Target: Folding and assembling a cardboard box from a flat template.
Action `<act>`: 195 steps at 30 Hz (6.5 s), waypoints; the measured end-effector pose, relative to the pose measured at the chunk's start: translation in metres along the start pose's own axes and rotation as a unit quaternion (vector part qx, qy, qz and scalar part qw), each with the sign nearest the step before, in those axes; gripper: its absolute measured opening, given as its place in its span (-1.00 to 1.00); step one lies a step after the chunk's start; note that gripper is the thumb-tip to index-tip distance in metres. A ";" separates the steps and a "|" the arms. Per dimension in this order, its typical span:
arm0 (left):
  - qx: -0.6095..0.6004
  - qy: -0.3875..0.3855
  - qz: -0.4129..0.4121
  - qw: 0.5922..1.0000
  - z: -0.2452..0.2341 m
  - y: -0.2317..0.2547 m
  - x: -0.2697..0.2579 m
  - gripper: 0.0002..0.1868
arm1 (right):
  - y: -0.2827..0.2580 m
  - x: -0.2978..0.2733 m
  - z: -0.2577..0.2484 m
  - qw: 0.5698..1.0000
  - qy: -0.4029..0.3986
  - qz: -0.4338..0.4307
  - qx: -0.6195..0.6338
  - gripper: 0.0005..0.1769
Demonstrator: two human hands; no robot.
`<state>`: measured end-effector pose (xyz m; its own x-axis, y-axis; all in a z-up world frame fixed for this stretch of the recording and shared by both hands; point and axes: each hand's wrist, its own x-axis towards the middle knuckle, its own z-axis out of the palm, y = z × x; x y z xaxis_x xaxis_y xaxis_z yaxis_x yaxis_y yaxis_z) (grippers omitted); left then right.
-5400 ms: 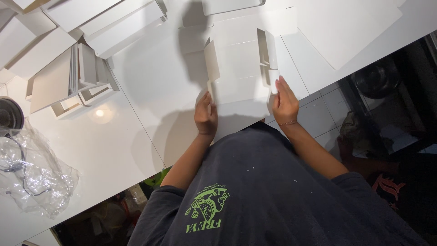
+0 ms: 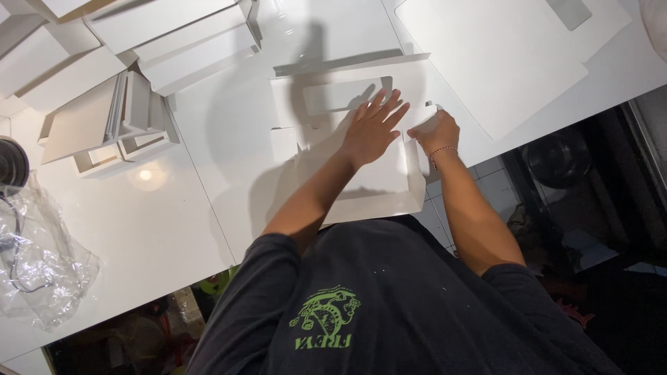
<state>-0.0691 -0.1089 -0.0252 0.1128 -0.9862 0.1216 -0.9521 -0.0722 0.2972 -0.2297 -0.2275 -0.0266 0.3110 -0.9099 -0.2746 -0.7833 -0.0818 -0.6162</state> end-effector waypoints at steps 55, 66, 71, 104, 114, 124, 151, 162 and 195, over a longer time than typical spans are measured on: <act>-0.032 -0.149 -0.023 0.988 0.061 -0.040 0.013 -0.38 | -0.098 -0.024 -0.055 0.912 -0.386 -0.077 -0.112 0.06; 0.000 -0.180 -0.026 0.983 0.051 -0.036 0.015 -0.40 | -0.056 -0.003 -0.013 0.896 -0.315 -0.161 -0.269 0.09; 0.019 -0.199 -0.037 0.979 0.058 -0.036 0.015 -0.41 | -0.083 -0.011 -0.025 0.864 -0.360 -0.117 -0.332 0.29; -0.261 0.095 -0.577 0.768 -0.031 -0.113 -0.181 -0.42 | -0.120 -0.116 0.081 0.811 -0.277 -0.326 -0.400 -0.22; -0.366 0.147 -0.528 0.752 -0.016 -0.113 -0.150 -0.73 | -0.121 -0.110 0.104 0.805 -0.301 -0.325 -0.395 -0.31; -0.445 0.097 -0.379 0.806 -0.027 -0.117 -0.143 -0.69 | -0.105 -0.097 0.114 0.837 -0.251 -0.336 -0.351 -0.13; -0.055 0.159 -0.042 0.985 0.072 -0.187 -0.126 -0.84 | -0.109 -0.092 0.087 0.823 -0.231 -0.389 -0.345 -0.14; -0.172 0.222 -0.125 0.952 0.030 -0.178 -0.138 -0.95 | -0.099 -0.091 0.069 0.865 -0.277 -0.388 -0.154 -0.19; 0.036 -0.204 -0.089 0.974 0.014 -0.021 0.096 -0.11 | -0.014 0.080 0.016 0.999 -0.019 0.011 0.038 -0.56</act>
<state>-0.0420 -0.2044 -0.0335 0.1691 -0.9330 -0.3175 -0.9472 -0.2430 0.2094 -0.1856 -0.2925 -0.0521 0.3153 -0.8952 -0.3149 -0.7476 -0.0298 -0.6635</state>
